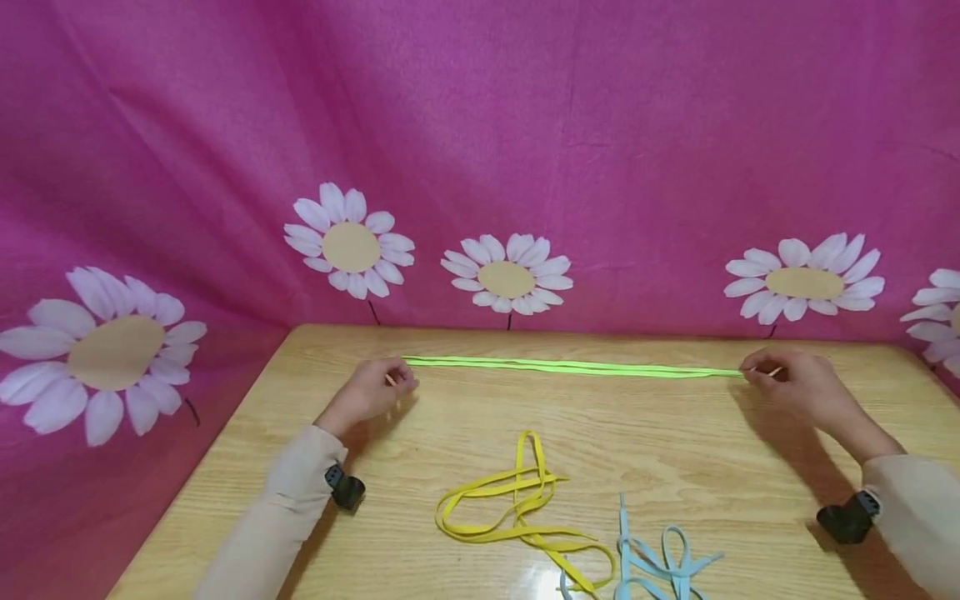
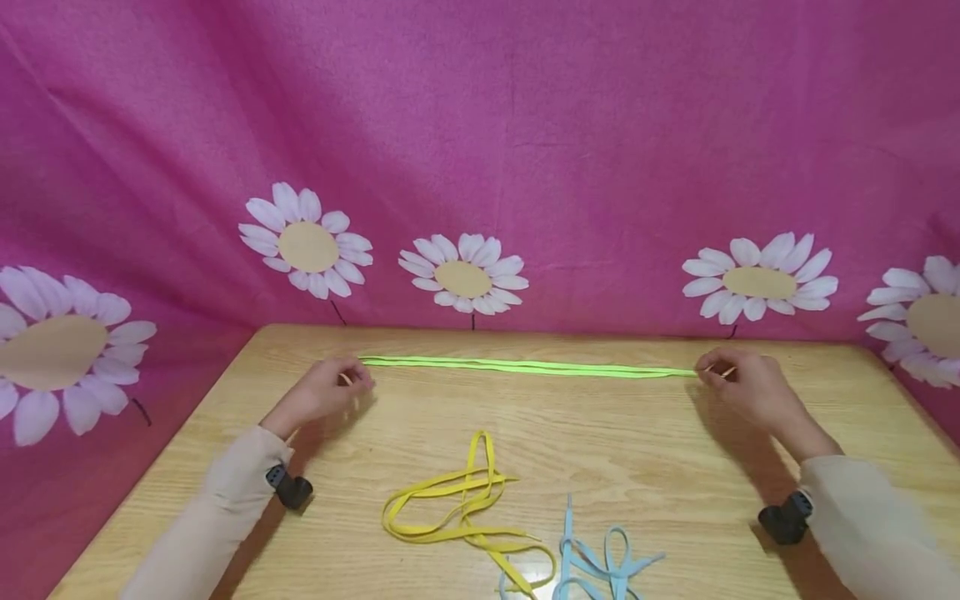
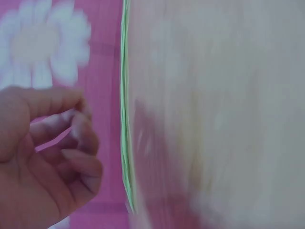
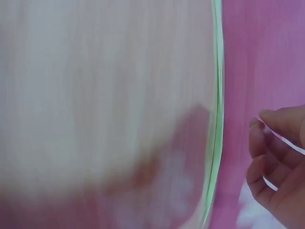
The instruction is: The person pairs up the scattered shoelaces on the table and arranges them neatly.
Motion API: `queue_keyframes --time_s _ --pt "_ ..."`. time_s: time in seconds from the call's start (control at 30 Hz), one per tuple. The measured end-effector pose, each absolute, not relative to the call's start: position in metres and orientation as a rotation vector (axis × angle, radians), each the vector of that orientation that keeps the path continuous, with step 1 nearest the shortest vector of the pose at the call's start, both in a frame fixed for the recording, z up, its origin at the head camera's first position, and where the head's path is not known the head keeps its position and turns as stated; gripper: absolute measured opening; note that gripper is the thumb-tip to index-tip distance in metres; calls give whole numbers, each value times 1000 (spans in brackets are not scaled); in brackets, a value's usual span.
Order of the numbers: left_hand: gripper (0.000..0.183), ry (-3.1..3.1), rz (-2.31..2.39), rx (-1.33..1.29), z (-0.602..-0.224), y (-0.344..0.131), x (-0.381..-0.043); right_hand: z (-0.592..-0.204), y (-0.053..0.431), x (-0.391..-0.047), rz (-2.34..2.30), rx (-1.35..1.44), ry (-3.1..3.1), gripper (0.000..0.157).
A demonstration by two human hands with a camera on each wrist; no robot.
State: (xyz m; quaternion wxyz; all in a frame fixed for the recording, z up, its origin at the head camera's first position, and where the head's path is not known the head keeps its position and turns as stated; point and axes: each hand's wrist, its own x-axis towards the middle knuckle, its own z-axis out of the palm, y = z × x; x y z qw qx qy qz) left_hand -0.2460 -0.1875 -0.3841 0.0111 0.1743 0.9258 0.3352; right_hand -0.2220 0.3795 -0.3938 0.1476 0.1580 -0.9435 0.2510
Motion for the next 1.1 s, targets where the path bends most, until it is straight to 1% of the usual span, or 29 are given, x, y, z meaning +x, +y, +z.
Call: queue_keyframes --time_s 0.07,0.17,0.23,0.33,0.47,0.63,0.77,0.87,0.93,1.0,1.03,1.1 --pt "10 2807 957 738 -383 -171 -233 -392 347 -218 719 628 -2716 13" --pt "12 2673 888 943 -384 -147 -213 -396 295 -208 726 902 -2700 17" --pt "12 2588 855 1004 -383 -132 -200 -398 260 -199 761 1075 -2708 15" --pt "12 2514 797 1046 -384 -112 -185 -399 219 -184 838 1244 -2737 10" --pt "14 2493 695 1097 -387 -96 -173 -396 184 -167 936 1298 -2793 7" --pt "16 2489 627 1106 -389 -88 -166 -394 163 -157 943 1250 -2801 10" --pt "18 2485 613 1128 -388 -85 -162 -395 158 -155 849 1200 -2795 15" --pt "19 2488 653 1143 -387 -82 -157 -396 157 -153 763 1229 -2786 16" --pt "16 2503 684 1155 -386 -78 -153 -397 156 -153 729 1265 -2780 14" --pt "9 2530 689 1171 -386 -75 -150 -397 156 -152 711 1305 -2780 13" --pt "10 2538 688 1181 -386 -73 -148 -397 155 -151 703 1321 -2787 15" --pt "19 2573 648 1210 -385 -70 -145 -396 155 -151 697 1363 -2808 17"
